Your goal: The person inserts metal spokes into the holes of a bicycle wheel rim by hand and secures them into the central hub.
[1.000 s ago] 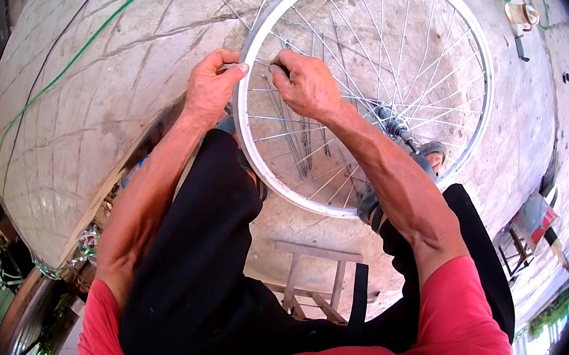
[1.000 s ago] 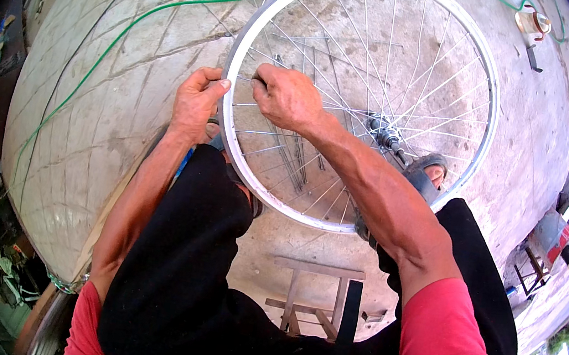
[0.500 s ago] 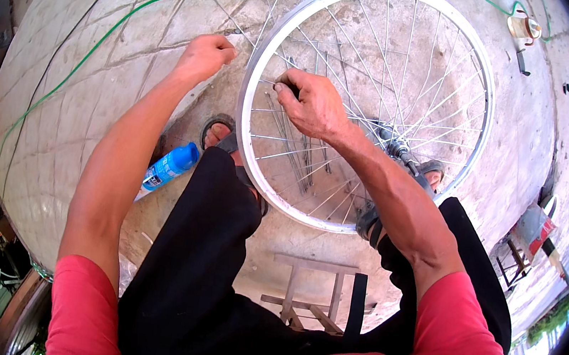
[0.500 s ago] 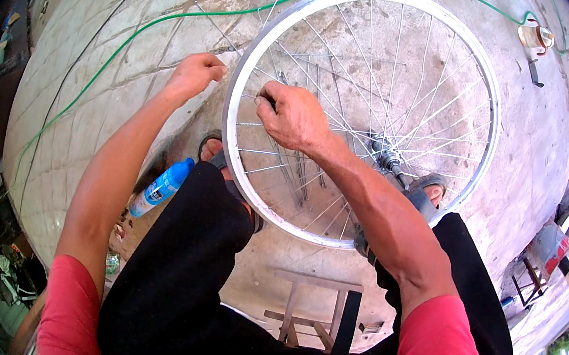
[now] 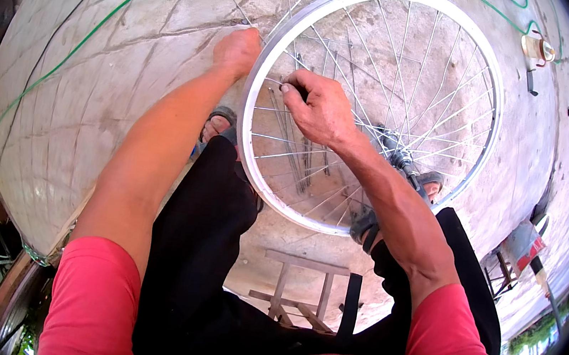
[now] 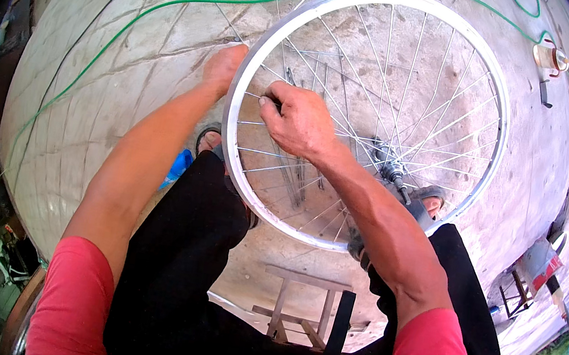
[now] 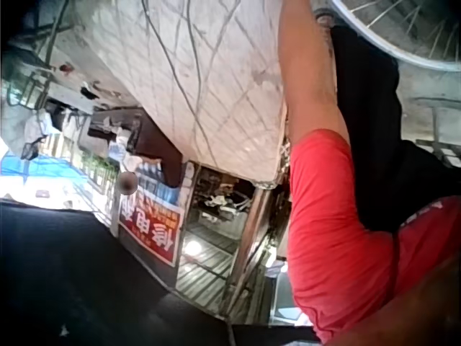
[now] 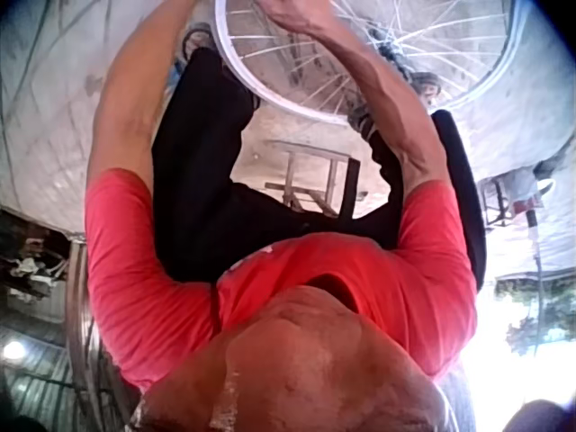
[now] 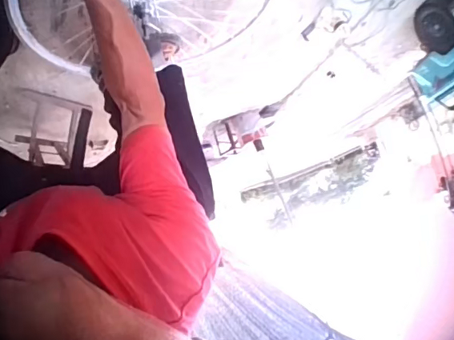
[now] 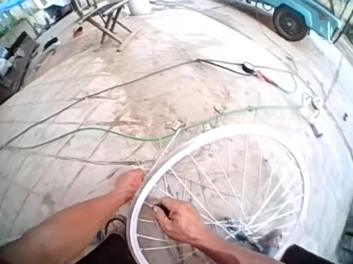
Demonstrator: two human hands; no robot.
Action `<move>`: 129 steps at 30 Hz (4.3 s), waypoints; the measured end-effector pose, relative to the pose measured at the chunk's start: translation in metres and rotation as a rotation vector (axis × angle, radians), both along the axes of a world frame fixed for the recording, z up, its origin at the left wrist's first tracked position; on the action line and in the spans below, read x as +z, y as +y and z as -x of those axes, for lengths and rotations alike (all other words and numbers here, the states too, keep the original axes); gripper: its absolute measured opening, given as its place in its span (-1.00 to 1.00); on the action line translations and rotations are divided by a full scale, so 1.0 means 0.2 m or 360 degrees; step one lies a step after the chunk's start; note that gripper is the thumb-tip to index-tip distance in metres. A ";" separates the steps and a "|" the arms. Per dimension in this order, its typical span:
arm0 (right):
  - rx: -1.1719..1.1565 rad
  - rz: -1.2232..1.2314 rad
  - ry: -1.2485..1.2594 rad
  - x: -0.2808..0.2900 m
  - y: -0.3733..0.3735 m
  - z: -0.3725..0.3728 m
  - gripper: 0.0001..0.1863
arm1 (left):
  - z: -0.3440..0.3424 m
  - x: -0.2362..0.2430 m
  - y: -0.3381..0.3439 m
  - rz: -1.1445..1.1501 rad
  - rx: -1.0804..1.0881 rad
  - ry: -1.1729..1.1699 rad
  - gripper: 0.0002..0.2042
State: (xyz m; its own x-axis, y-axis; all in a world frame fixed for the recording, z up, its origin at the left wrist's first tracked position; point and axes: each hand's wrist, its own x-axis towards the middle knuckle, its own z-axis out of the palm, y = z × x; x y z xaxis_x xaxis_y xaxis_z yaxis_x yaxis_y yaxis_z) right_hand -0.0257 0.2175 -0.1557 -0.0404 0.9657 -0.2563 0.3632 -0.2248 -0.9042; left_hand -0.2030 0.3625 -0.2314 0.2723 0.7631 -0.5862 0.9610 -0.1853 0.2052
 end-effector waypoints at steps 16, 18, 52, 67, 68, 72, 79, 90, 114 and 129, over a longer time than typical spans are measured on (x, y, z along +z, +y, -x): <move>0.0055 0.0058 -0.0032 0.00 0.00 -0.01 -0.72 | 0.34 0.55 -0.25 0.0731 0.1480 -0.1618 -0.88; 0.0065 0.0041 -0.0046 0.00 0.00 0.00 -0.72 | 0.31 0.49 -0.31 0.0788 0.1604 -0.1806 -0.90; 0.0051 0.0220 -0.0047 0.00 0.10 0.07 -0.67 | 0.27 0.38 -0.34 0.0899 0.1529 -0.1806 -0.85; 0.0006 0.0273 -0.0096 0.00 0.10 0.10 -0.68 | 0.23 0.40 -0.31 0.0641 0.1266 -0.1636 -0.86; -0.0004 0.0300 -0.0097 0.00 0.10 0.10 -0.68 | 0.23 0.41 -0.30 0.0640 0.1230 -0.1604 -0.86; 0.0011 0.0289 -0.0095 -0.01 0.10 0.10 -0.68 | 0.22 0.46 -0.29 0.0597 0.1131 -0.1529 -0.87; 0.0020 0.0302 -0.0084 0.00 0.10 0.10 -0.69 | 0.25 0.43 -0.33 0.0719 0.1239 -0.1676 -0.87; 0.0030 0.0288 -0.0076 0.02 0.10 0.10 -0.69 | 0.24 0.42 -0.29 0.0772 0.1271 -0.1658 -0.86; 0.0032 0.0257 -0.0130 0.01 0.09 0.08 -0.66 | 0.20 0.41 -0.31 0.0729 0.1319 -0.1659 -0.85; 0.0038 0.0250 -0.0075 0.02 0.09 0.07 -0.66 | 0.20 0.41 -0.31 0.0733 0.1319 -0.1641 -0.85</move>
